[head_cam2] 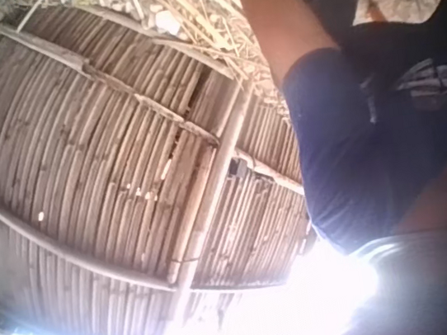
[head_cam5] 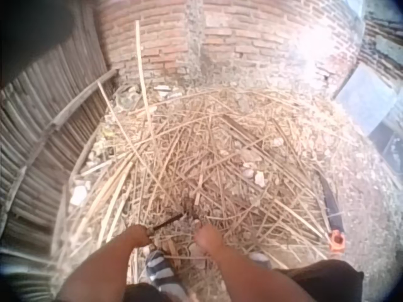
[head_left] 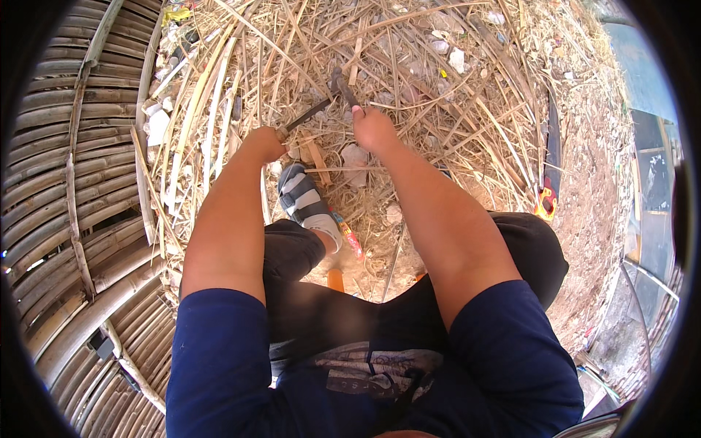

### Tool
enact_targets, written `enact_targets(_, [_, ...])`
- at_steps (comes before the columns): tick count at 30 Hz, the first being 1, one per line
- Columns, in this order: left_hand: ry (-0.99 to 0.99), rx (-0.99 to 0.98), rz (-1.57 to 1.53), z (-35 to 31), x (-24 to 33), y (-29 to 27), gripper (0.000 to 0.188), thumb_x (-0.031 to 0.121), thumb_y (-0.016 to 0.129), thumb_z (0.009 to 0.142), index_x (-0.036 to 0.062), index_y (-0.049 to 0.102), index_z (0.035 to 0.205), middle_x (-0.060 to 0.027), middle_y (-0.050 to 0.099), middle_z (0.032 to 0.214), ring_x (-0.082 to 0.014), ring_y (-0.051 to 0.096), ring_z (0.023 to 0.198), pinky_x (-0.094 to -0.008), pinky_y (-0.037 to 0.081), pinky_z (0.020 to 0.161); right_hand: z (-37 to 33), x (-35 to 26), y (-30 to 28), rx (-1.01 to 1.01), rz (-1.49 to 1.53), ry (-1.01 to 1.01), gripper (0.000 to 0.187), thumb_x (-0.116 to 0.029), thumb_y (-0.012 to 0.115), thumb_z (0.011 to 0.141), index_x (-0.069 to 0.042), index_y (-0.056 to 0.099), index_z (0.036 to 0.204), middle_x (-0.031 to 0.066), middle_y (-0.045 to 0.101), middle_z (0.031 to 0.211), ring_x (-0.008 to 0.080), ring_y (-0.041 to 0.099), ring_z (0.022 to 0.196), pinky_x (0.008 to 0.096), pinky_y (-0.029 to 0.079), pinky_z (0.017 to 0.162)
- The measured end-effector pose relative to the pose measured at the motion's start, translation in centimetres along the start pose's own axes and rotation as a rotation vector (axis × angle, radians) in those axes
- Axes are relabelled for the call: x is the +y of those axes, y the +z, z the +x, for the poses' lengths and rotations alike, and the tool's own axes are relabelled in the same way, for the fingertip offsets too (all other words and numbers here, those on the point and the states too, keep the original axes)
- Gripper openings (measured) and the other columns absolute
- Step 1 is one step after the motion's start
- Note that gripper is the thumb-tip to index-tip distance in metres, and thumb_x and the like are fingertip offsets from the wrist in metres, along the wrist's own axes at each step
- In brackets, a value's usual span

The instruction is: The person trims a piece of bamboo with a machete and then shaves the end of the bamboo using a knife.

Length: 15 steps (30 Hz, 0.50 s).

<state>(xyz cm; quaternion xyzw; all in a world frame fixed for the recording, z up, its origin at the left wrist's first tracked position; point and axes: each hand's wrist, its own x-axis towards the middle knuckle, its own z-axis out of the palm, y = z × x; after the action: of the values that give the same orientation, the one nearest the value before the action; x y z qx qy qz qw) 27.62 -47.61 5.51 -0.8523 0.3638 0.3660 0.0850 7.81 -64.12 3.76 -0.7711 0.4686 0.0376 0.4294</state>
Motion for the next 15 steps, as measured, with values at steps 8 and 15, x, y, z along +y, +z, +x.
enact_targets(8, [0.051,0.034,-0.07,-0.8,-0.2,-0.1,0.045,0.037,0.074,0.083,-0.0051,0.069,0.096,-0.0189,0.07,0.08,-0.0295,0.07,0.064,-0.04,0.057,0.064,0.3,-0.4,-1.3,0.264,0.241,0.015,0.05,-0.039,0.041,0.101,0.006,0.064,0.104,0.032,0.066,0.1,0.0481,0.062,0.101,0.052,0.046,0.091])
enact_targets(15, [-0.114,-0.282,-0.415,-2.1,1.2,-2.7,0.045,0.039,0.075,0.086,0.0031,0.056,0.069,-0.0065,0.054,0.062,-0.0209,0.054,0.056,-0.0378,0.043,0.048,2.9,4.8,-2.0,0.677,0.479,0.368,0.047,-0.035,0.044,0.101,0.007,0.062,0.11,0.0294,0.067,0.103,0.0457,0.064,0.097,0.054,0.048,0.086])
